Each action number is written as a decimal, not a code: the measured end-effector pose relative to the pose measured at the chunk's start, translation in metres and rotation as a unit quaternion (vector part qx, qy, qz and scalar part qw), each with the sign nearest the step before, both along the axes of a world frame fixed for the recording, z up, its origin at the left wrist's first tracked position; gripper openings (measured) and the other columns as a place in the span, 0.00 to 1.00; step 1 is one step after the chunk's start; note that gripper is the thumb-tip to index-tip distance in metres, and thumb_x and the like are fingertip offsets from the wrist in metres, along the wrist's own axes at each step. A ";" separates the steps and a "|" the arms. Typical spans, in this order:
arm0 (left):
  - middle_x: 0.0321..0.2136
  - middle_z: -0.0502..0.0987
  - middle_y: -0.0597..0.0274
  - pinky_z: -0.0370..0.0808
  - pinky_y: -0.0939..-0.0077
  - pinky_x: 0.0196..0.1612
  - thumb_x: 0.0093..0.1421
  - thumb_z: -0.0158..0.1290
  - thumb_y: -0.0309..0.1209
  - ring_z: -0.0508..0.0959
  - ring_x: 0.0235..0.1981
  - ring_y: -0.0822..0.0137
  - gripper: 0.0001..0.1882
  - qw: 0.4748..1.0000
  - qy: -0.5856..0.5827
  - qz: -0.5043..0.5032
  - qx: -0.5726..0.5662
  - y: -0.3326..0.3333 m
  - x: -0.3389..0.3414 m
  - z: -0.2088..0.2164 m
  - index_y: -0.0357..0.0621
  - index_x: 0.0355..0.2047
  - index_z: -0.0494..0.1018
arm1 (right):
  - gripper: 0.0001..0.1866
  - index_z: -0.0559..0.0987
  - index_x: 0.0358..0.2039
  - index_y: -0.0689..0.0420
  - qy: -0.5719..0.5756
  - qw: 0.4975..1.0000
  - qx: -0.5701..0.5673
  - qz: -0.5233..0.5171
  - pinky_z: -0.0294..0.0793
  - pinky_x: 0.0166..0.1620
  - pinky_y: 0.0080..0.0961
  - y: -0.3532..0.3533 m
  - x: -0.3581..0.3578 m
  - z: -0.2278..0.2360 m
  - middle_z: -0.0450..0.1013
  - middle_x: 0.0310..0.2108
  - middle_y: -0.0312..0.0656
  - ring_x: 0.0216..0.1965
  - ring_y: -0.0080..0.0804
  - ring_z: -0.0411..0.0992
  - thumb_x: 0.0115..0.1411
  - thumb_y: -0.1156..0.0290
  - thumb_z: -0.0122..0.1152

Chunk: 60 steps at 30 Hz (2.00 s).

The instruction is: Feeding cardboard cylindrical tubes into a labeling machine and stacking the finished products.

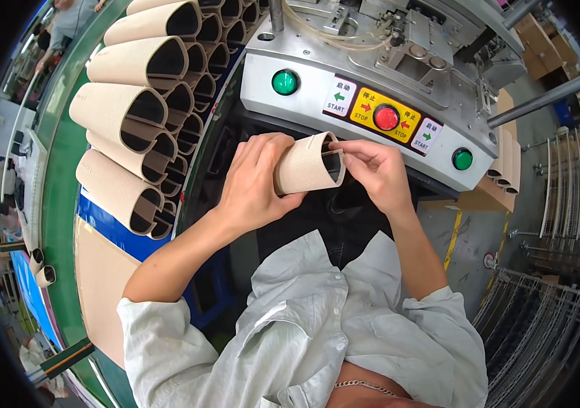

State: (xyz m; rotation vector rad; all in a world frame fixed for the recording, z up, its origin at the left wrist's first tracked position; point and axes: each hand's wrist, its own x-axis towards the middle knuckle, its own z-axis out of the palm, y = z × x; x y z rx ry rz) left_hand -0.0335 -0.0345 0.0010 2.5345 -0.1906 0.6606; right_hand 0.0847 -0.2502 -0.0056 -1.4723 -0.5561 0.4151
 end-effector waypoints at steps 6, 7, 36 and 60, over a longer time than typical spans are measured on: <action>0.51 0.78 0.57 0.71 0.64 0.54 0.41 0.74 0.27 0.78 0.49 0.55 0.40 0.999 0.003 -0.023 -0.032 -0.001 0.000 -0.005 0.42 0.56 0.72 | 0.08 0.87 0.40 0.68 -0.037 0.996 -0.076 0.006 0.79 0.40 0.19 -0.001 0.003 0.002 0.86 0.34 0.44 0.32 0.26 0.79 0.62 0.81 0.65; 0.51 0.78 0.57 0.71 0.64 0.54 0.41 0.74 0.27 0.78 0.49 0.55 0.40 0.999 0.005 -0.024 -0.035 -0.002 0.000 -0.005 0.43 0.56 0.72 | 0.07 0.87 0.39 0.68 -0.044 0.995 -0.088 -0.002 0.78 0.39 0.19 -0.002 0.002 0.002 0.85 0.34 0.43 0.31 0.25 0.79 0.62 0.81 0.65; 0.57 0.78 0.58 0.71 0.56 0.57 0.40 0.72 0.28 0.77 0.53 0.56 0.38 0.989 -0.127 -0.024 0.074 0.006 0.003 -0.003 0.44 0.55 0.74 | 0.12 0.80 0.50 0.64 0.141 0.988 0.048 0.029 0.76 0.36 0.19 -0.010 -0.024 0.012 0.81 0.37 0.45 0.29 0.27 0.76 0.66 0.79 0.61; 0.61 0.79 0.63 0.68 0.42 0.75 0.40 0.73 0.12 0.74 0.63 0.47 0.43 0.942 0.191 0.166 0.219 0.144 -0.122 0.218 0.52 0.59 0.79 | 0.25 0.78 0.57 0.66 0.179 0.958 0.175 0.142 0.75 0.41 0.26 -0.047 -0.032 -0.035 0.81 0.39 0.49 0.34 0.32 0.77 0.79 0.57 0.46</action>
